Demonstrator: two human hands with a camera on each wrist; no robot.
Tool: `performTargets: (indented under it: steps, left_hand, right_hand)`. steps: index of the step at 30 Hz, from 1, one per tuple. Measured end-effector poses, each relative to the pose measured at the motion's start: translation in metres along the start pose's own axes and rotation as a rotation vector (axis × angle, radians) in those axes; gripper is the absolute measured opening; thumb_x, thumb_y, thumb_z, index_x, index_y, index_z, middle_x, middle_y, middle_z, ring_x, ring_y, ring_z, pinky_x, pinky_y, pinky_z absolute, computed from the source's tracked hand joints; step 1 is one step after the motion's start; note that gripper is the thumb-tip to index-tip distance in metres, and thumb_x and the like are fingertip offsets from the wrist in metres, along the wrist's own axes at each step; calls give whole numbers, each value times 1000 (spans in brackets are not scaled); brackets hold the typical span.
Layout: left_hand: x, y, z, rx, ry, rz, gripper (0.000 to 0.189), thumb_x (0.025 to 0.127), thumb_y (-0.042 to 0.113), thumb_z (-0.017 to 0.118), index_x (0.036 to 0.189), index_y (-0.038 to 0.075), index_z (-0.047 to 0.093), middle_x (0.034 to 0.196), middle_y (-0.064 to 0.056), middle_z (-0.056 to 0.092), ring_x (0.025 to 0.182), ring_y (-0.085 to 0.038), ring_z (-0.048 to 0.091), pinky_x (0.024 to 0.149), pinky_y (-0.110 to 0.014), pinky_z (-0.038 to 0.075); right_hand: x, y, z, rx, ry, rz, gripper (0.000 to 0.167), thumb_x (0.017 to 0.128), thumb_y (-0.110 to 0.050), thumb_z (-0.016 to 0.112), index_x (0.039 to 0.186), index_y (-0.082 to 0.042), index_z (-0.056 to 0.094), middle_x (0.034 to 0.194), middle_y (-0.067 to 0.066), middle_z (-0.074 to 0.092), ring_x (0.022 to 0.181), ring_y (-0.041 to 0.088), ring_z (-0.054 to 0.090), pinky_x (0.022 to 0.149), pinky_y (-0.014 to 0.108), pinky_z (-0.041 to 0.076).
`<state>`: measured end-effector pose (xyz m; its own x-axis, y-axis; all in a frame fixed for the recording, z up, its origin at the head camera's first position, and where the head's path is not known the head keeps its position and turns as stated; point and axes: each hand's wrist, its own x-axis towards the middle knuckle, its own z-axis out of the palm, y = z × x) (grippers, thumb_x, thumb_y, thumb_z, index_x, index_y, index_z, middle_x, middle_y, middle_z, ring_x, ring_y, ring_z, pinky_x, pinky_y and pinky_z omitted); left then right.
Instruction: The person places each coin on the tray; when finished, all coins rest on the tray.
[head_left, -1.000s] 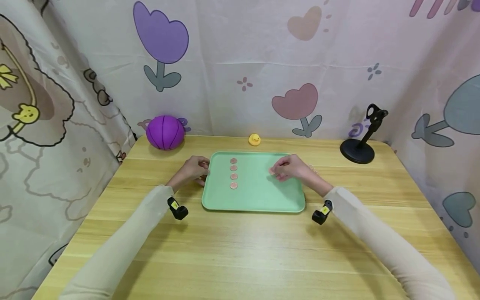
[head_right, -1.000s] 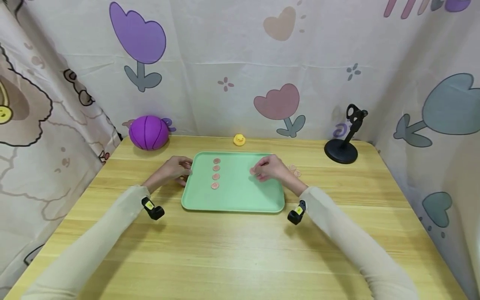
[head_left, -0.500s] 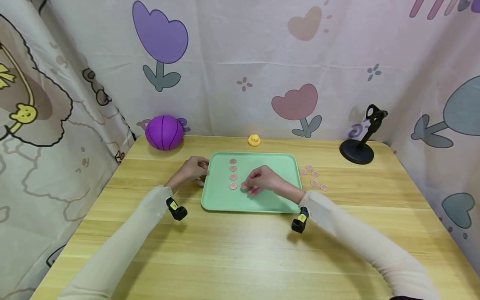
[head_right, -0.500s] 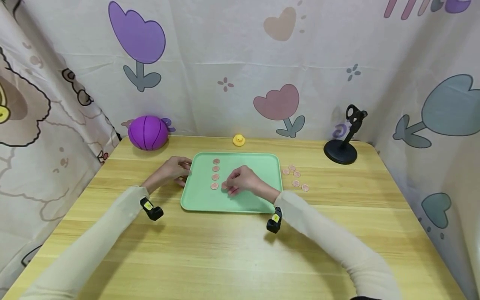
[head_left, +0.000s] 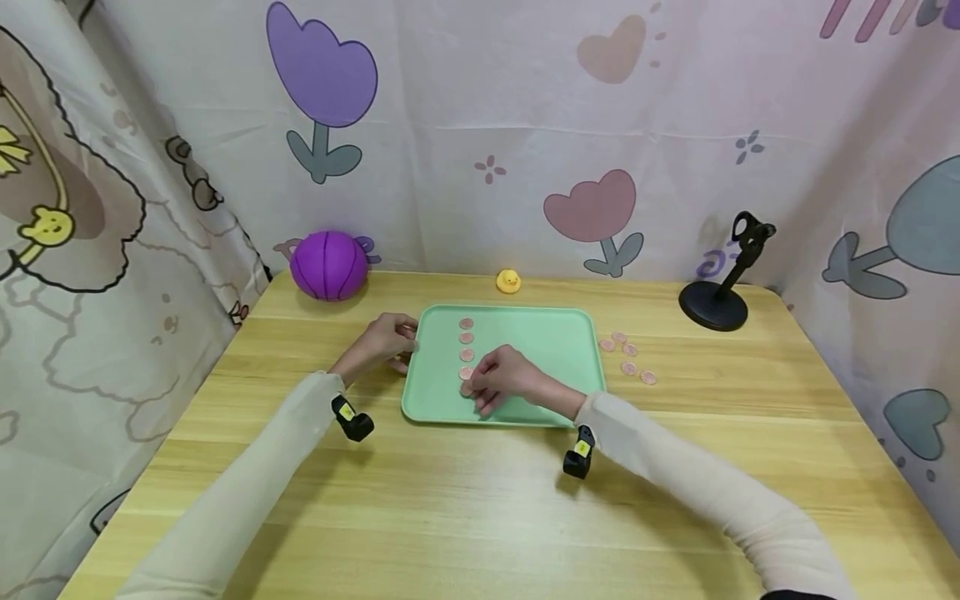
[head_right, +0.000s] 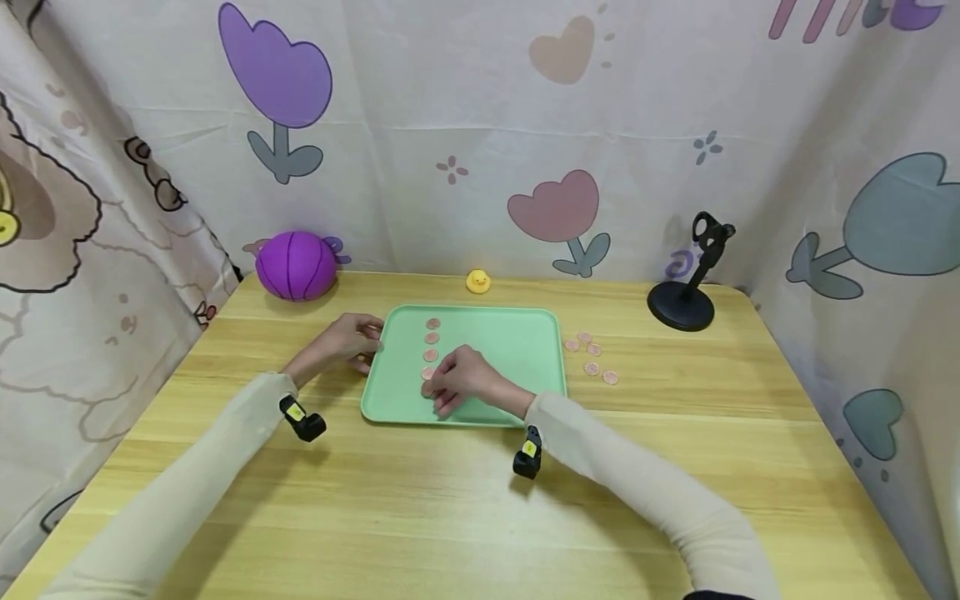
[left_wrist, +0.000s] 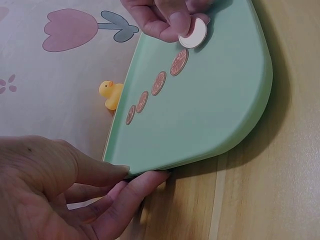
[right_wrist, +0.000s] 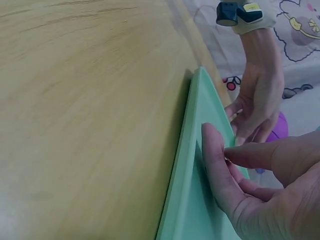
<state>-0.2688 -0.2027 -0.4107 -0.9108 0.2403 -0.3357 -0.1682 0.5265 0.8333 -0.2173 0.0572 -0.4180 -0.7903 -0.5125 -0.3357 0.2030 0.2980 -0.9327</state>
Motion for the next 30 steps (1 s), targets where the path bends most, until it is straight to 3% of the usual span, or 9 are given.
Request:
performTargets:
  steps: [19,30]
  left_hand:
    - [-1,0,0,15,-2,16,55,102,-3,56,154,-11,39,128,-27,54,94,-26,65,67,-31,68]
    - [-2,1,0,13,-12,31,55,102,-2,56,154,-12,38,130,-30,54,97,-29,65,68,-31,68]
  right_hand:
    - [6,-5,5,-403,59,-42,28,99,-13,73,74,0,69,61,5,65,52,13,60,52,28,62]
    - [4,-4,1,-457,39,-82,27,99,-11,71,75,0,68,59,4,61,51,13,56,49,26,58]
